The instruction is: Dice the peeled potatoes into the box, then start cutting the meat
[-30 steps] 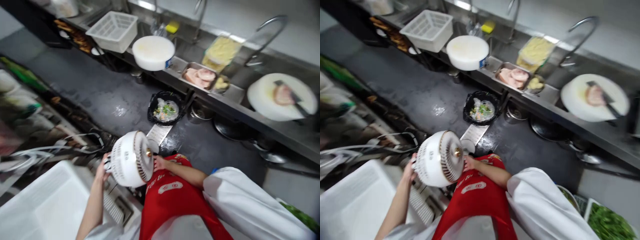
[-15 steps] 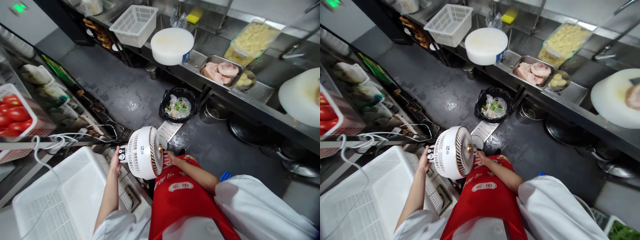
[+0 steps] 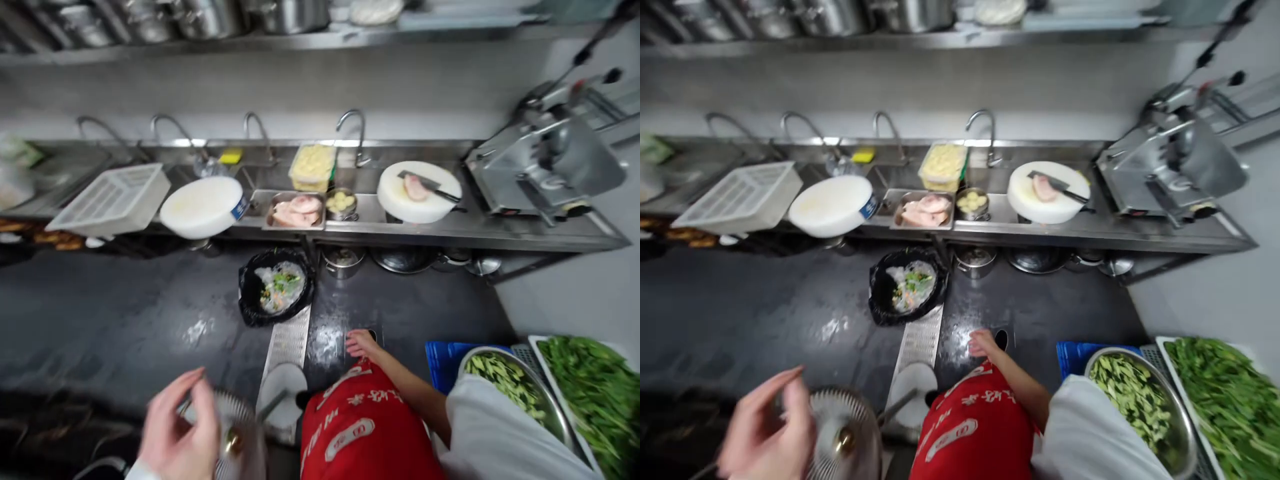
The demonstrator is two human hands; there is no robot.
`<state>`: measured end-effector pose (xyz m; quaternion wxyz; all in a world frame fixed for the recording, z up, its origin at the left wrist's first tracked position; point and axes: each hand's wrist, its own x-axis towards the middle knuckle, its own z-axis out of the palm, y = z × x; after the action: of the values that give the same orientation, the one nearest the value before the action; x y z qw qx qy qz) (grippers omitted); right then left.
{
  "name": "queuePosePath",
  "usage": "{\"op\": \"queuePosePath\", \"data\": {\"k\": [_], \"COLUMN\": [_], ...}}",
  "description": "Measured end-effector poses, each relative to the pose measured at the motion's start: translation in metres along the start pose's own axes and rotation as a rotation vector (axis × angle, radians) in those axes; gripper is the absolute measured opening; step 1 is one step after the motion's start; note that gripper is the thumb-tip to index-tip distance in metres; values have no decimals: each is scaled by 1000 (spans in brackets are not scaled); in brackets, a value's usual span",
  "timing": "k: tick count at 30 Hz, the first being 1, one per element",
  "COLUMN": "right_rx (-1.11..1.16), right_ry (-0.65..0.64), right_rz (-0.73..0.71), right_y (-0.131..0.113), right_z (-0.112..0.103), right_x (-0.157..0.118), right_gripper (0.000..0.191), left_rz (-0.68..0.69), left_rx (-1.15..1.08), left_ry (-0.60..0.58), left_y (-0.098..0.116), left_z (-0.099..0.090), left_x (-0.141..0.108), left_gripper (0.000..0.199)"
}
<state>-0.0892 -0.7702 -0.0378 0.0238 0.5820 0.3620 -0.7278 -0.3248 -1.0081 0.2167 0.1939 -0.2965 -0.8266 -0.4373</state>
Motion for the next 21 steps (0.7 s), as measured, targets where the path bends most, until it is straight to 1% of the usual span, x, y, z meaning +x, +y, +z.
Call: {"op": "queuePosePath", "data": {"k": [1,2,4,5,7,8,9,10,12,13,14,17,18,19,21], "right_rx": [40,80,155,187,243,266,287,304,338,355,371,396,393,385,350], "right_ry": [14,26,59,87,159,200,236,264,307,327,346,386,389,391,405], "right_rz": [-19,-38,-75,-92,-126,-143,-161,-177,-218,-239,-259,-304,-309,-315,-305], "right_y": [-6,-13,-26,-34,-51,-60,-69,-78,-96,-105,-114,-140,-148,-156,-171], "right_z": [-22,-45,-96,-122,-178,-206,-232,-257,-298,-314,-328,-356,-363,-371,-387], "right_x": [2,4,9,11,13,14,14,14,16,18,21,37,43,50,62], "right_gripper": [21,21,20,19,16,15,15,15,16,17,17,20,22,24,27], "left_rz": [86,147,231,263,320,342,358,364,315,251,148,-306,-393,-451,-498], "left_rx": [-36,-45,38,105,177,158,103,22,-164,-246,-311,-352,-334,-314,-273], "left_ry": [-167,-366,-751,-915,-1198,-1303,-1377,-1416,-1420,-1406,-1390,-1322,-1302,-1284,-1271], "left_y": [21,40,77,96,133,152,170,186,213,222,230,244,247,251,258], "left_z": [41,84,166,204,270,299,328,358,420,453,488,590,623,654,715], "left_x": [0,-3,-13,-20,-35,-40,-44,-45,-41,-34,-25,12,27,41,68], "left_gripper": [23,27,37,43,55,59,60,58,52,48,44,38,40,43,50]}}
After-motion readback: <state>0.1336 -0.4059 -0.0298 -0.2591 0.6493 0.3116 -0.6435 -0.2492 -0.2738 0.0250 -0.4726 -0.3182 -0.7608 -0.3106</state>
